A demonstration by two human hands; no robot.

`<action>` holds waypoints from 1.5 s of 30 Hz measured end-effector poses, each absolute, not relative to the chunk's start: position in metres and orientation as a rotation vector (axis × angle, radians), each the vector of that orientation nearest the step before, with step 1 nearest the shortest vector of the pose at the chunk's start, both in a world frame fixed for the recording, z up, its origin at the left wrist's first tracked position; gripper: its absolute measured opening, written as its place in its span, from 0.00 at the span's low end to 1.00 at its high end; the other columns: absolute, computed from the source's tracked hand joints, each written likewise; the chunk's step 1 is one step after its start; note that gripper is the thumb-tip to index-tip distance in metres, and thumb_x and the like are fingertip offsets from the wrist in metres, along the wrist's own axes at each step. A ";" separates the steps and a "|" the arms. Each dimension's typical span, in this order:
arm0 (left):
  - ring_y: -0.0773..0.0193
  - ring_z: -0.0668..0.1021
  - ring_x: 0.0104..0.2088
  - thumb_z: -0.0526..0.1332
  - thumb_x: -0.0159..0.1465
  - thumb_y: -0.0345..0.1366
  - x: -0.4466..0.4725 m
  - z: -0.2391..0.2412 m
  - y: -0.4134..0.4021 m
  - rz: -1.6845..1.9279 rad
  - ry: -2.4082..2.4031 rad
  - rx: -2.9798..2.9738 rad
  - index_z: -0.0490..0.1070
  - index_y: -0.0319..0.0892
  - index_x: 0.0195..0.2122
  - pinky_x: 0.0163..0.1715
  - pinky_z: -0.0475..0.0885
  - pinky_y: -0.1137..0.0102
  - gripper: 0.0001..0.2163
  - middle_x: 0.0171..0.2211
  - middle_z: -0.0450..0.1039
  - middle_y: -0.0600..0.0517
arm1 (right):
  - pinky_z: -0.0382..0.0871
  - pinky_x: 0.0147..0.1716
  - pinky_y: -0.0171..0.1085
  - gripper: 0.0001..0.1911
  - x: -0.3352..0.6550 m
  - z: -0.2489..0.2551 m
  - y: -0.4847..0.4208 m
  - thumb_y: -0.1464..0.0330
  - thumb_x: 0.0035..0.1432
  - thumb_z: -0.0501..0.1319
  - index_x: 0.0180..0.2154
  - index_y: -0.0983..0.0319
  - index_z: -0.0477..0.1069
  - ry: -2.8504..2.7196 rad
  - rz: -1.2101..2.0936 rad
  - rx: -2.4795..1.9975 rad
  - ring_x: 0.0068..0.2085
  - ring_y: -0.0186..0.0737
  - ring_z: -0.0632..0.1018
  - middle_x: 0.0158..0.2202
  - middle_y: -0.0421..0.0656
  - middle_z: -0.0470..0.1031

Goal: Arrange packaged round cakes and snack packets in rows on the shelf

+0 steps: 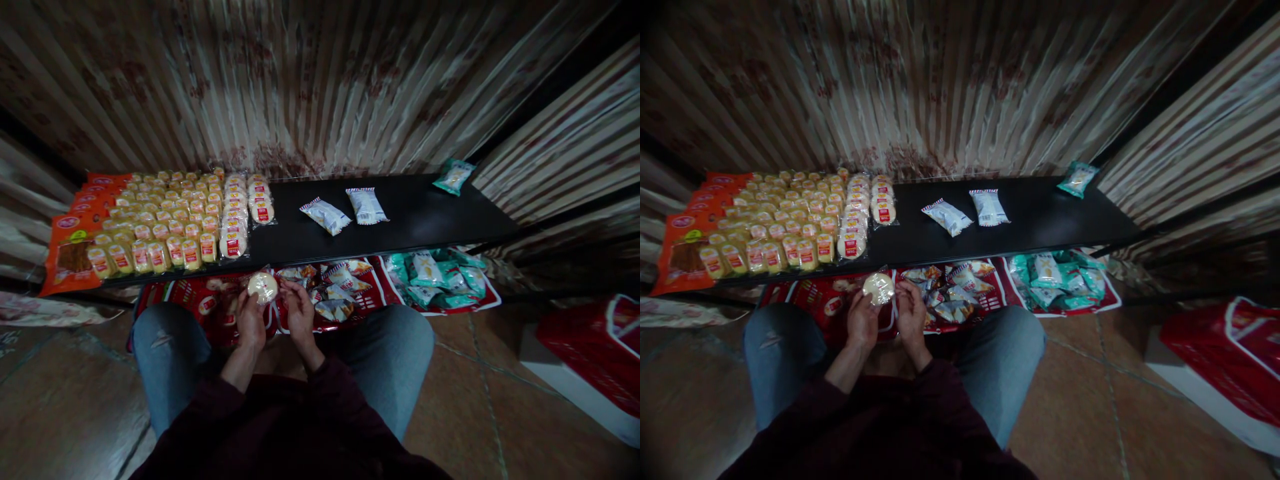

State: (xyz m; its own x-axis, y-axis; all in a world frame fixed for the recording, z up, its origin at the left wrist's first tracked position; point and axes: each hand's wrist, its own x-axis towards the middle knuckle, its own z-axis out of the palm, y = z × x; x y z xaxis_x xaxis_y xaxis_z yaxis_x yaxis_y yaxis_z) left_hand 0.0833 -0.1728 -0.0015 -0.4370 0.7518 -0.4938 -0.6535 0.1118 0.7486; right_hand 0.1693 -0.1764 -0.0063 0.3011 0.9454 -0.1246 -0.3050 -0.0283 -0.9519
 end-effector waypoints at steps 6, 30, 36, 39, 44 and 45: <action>0.63 0.77 0.37 0.61 0.51 0.36 0.090 0.006 -0.178 1.527 1.241 0.195 0.69 0.43 0.40 0.42 0.69 0.67 0.14 0.35 0.75 0.52 | 0.61 0.56 0.42 0.12 0.167 -0.005 -0.181 0.67 0.53 0.62 0.41 0.56 0.77 -0.893 1.158 -1.194 0.49 0.43 0.73 0.45 0.41 0.77; 0.59 0.70 0.55 0.58 0.61 0.36 0.088 -0.010 -0.191 1.334 1.381 0.983 0.71 0.44 0.49 0.55 0.64 0.63 0.15 0.53 0.69 0.47 | 0.66 0.54 0.45 0.20 0.177 -0.007 -0.177 0.58 0.56 0.57 0.47 0.61 0.69 -0.889 1.114 -1.287 0.50 0.43 0.75 0.50 0.48 0.75; 0.60 0.69 0.55 0.58 0.59 0.30 0.090 -0.010 -0.191 1.342 1.502 1.191 0.73 0.45 0.46 0.58 0.61 0.61 0.15 0.52 0.68 0.47 | 0.66 0.54 0.43 0.21 0.176 -0.006 -0.177 0.56 0.56 0.57 0.46 0.61 0.71 -0.952 1.149 -1.280 0.51 0.43 0.74 0.50 0.48 0.74; 0.60 0.69 0.55 0.57 0.57 0.28 0.090 -0.010 -0.190 1.325 1.563 1.196 0.75 0.44 0.42 0.59 0.61 0.61 0.13 0.53 0.66 0.47 | 0.66 0.53 0.43 0.21 0.175 -0.012 -0.176 0.56 0.56 0.56 0.47 0.61 0.70 -0.913 1.117 -1.327 0.51 0.44 0.74 0.51 0.48 0.73; 0.58 0.69 0.55 0.57 0.57 0.29 0.091 -0.016 -0.190 1.337 1.552 1.079 0.73 0.42 0.44 0.56 0.64 0.60 0.13 0.55 0.65 0.45 | 0.68 0.50 0.45 0.27 0.179 -0.022 -0.173 0.55 0.56 0.54 0.53 0.63 0.65 -0.817 1.060 -1.431 0.49 0.45 0.74 0.53 0.52 0.70; 0.59 0.70 0.55 0.57 0.57 0.29 0.090 -0.017 -0.190 1.340 1.537 1.059 0.72 0.42 0.44 0.56 0.65 0.60 0.14 0.54 0.67 0.45 | 0.69 0.49 0.44 0.28 0.180 -0.023 -0.173 0.55 0.56 0.54 0.54 0.64 0.64 -0.806 1.062 -1.432 0.48 0.44 0.75 0.53 0.53 0.71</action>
